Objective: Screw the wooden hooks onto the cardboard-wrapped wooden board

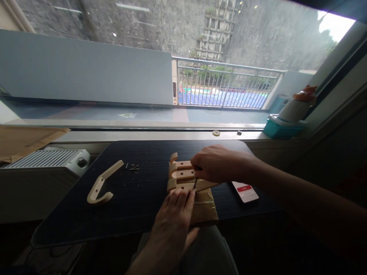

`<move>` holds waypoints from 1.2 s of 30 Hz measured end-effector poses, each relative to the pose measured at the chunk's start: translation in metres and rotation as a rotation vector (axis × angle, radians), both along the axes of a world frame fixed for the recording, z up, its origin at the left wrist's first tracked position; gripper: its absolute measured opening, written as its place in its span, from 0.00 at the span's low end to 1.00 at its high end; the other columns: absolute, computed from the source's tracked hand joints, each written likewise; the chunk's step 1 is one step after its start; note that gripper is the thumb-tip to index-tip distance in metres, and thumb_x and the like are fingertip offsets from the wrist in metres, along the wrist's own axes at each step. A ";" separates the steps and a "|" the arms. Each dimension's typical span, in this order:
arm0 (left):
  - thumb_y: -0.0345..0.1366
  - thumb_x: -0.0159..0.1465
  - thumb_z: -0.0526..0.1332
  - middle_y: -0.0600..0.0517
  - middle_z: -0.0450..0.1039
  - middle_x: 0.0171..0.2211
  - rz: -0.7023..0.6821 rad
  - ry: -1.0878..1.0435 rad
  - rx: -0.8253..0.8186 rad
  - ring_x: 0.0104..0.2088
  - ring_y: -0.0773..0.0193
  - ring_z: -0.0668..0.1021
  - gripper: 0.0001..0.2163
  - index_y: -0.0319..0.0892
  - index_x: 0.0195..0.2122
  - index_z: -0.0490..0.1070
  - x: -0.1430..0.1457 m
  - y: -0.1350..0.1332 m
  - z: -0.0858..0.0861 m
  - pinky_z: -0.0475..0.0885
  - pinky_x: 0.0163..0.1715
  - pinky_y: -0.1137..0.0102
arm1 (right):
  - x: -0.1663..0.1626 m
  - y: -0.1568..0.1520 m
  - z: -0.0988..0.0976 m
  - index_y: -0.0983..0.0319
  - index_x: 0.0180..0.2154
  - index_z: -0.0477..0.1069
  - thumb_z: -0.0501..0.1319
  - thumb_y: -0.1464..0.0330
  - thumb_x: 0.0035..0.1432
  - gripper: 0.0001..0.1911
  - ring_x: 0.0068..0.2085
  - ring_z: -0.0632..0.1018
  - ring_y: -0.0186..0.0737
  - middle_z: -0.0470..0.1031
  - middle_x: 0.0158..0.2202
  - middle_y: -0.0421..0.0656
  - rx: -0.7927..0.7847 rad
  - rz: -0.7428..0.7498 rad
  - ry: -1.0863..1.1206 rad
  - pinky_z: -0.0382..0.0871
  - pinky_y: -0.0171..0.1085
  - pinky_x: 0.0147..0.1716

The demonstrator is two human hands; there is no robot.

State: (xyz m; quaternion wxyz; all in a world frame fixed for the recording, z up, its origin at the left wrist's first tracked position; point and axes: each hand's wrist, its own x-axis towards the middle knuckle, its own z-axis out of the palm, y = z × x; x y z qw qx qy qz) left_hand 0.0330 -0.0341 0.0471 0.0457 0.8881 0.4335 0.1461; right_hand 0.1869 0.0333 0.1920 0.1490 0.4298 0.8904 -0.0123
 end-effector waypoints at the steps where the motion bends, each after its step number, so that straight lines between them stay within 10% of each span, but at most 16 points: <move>1: 0.32 0.50 0.65 0.41 0.62 0.54 0.001 0.001 0.001 0.55 0.49 0.62 0.34 0.34 0.59 0.57 0.000 0.000 0.000 0.60 0.57 0.55 | 0.001 0.000 -0.001 0.62 0.33 0.73 0.54 0.69 0.56 0.10 0.30 0.73 0.37 0.76 0.31 0.45 0.010 -0.017 -0.002 0.56 0.34 0.25; 36: 0.32 0.51 0.64 0.44 0.61 0.55 -0.003 -0.038 0.038 0.56 0.50 0.63 0.34 0.39 0.59 0.54 -0.003 -0.001 -0.003 0.61 0.56 0.54 | -0.006 -0.008 0.018 0.63 0.34 0.73 0.57 0.74 0.52 0.08 0.29 0.73 0.38 0.75 0.29 0.45 0.026 0.030 -0.042 0.57 0.34 0.25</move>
